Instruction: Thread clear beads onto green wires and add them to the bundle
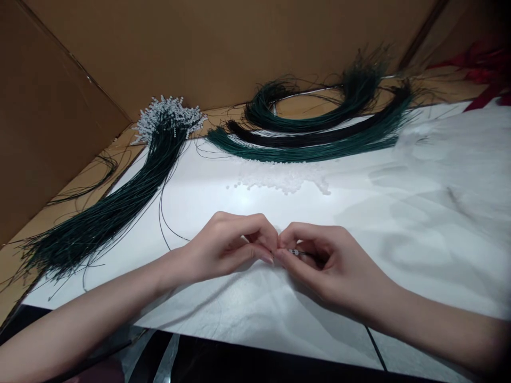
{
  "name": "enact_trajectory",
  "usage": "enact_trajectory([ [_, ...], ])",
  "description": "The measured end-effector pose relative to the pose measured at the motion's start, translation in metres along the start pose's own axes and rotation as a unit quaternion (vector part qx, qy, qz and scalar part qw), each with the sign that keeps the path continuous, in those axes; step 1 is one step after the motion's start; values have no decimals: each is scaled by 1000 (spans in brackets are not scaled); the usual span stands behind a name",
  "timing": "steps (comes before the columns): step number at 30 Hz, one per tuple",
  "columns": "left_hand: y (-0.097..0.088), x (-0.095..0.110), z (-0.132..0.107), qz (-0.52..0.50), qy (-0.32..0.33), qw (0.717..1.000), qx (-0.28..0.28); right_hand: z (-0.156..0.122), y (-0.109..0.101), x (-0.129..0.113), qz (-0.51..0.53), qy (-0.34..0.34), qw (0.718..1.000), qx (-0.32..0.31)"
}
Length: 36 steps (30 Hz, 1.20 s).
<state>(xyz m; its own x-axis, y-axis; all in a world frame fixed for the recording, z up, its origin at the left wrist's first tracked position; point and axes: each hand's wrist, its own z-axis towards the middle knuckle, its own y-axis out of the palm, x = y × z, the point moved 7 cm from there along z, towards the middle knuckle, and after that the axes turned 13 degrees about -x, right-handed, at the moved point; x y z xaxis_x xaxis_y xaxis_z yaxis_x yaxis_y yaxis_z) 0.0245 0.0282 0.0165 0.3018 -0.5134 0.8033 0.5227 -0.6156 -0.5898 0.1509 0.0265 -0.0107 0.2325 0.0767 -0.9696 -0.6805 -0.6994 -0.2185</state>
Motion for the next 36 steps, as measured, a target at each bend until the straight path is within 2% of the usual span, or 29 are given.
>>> enact_trajectory([
  [9, 1, -3, -1, -4, -3, 1000, 2, 0, 2, -3, -43, -27, 999, -1],
  [18, 1, 1, 0, -33, 15, 999, -6, -3, 4, -3, -41, -3, 999, -29],
  [27, 2, -3, -3, -52, 8, 999, -3, -2, 2, -4, 14, 7, 999, -30],
  [31, -4, -1, -6, -39, 3, 999, 12, -2, 1, -4, 17, 26, 998, -46],
  [36, -24, 0, -11, -31, 11, 997, 66, -3, -2, -6, -34, -16, 999, -22],
])
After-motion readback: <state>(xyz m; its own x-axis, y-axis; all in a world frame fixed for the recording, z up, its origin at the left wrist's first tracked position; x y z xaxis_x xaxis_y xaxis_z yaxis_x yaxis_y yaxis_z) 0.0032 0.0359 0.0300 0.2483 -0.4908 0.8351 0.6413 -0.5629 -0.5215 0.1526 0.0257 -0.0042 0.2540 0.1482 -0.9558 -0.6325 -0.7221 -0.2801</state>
